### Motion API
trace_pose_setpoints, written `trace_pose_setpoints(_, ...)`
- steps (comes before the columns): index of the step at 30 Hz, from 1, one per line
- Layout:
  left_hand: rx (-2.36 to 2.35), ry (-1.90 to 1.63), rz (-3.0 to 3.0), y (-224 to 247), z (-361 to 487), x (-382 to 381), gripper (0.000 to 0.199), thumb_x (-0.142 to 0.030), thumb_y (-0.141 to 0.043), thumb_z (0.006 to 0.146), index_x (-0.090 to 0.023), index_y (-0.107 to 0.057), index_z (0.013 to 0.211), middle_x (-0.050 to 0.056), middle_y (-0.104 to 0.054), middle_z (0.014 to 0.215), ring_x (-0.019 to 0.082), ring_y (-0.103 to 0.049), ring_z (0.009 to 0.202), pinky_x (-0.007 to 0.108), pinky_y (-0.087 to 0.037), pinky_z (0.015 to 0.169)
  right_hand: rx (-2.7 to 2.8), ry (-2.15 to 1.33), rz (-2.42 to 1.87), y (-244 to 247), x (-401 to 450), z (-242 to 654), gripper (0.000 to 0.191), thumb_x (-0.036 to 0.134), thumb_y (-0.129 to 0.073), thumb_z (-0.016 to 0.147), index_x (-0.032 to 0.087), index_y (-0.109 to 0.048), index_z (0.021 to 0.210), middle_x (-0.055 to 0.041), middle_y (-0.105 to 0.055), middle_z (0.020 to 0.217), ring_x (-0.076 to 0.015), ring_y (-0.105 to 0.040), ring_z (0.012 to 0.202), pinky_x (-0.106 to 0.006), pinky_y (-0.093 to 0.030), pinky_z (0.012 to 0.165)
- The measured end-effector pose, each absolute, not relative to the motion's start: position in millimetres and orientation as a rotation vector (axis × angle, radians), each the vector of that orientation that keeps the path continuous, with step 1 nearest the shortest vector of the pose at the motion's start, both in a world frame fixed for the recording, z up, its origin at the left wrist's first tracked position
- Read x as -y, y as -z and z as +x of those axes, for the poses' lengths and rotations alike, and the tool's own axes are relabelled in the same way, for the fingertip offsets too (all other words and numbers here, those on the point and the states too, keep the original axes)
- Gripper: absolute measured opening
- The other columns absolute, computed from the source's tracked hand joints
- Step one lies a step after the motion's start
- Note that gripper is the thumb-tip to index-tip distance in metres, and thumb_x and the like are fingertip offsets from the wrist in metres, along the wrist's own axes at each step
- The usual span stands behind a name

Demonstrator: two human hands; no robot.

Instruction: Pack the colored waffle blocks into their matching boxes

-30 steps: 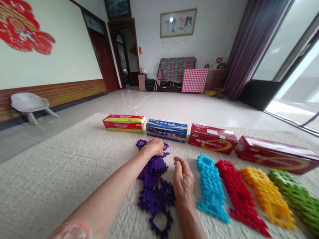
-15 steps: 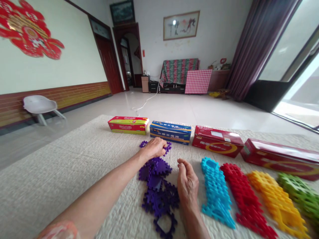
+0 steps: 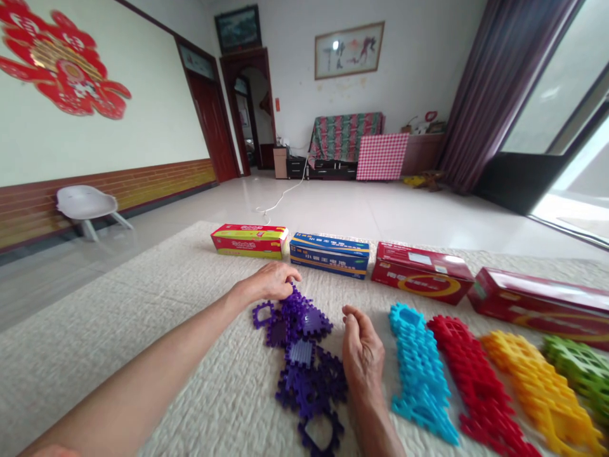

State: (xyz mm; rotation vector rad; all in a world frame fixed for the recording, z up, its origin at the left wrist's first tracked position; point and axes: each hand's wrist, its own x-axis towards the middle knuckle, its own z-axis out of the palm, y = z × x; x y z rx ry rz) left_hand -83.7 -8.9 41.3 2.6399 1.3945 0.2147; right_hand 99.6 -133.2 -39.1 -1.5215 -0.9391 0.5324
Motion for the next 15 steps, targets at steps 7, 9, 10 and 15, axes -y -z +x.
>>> trace_pose_setpoints(7,-1.632,-0.367,2.463,-6.3,-91.4,-25.9,0.041,-0.016,-0.048,0.076,-0.019,-0.068,0.112,0.006,-0.067,0.119,0.020,-0.059,0.113,0.029,-0.042,0.101,1.173,-0.454,-1.508,44.5,132.9,97.7,0.045,0.044,-0.038,0.086,0.016,-0.068,0.103,-0.0106,-0.071,0.098,-0.0240,-0.065,0.092,-0.035,-0.047,0.084)
trace_pose_setpoints(9,-1.659,-0.395,2.419,5.1,-93.1,-21.8,0.035,-0.021,-0.047,0.081,-0.020,-0.069,0.108,0.005,-0.068,0.116,0.020,-0.059,0.113,0.029,-0.042,0.101,1.271,-0.424,-1.498,48.0,132.0,95.9,0.044,0.042,-0.037,0.088,0.015,-0.066,0.108,-0.0115,-0.070,0.104,-0.0242,-0.064,0.098,-0.036,-0.047,0.088)
trace_pose_setpoints(10,-1.660,-0.415,2.405,9.5,-93.6,-17.5,0.033,-0.024,-0.045,0.083,-0.021,-0.069,0.107,0.005,-0.068,0.115,0.019,-0.059,0.113,0.029,-0.042,0.102,1.328,-0.408,-1.494,49.8,131.6,94.6,0.043,0.040,-0.036,0.089,0.015,-0.064,0.111,-0.0120,-0.069,0.109,-0.0246,-0.062,0.103,-0.038,-0.045,0.091)
trace_pose_setpoints(15,-1.552,-0.533,2.390,17.7,-94.4,18.7,0.034,-0.028,-0.041,0.090,-0.020,-0.067,0.109,0.004,-0.067,0.118,0.015,-0.060,0.112,0.023,-0.042,0.101,1.578,-0.314,-1.505,53.7,131.8,89.4,0.043,0.035,-0.039,0.090,0.013,-0.056,0.123,-0.0154,-0.060,0.126,-0.0280,-0.053,0.118,-0.046,-0.039,0.100)
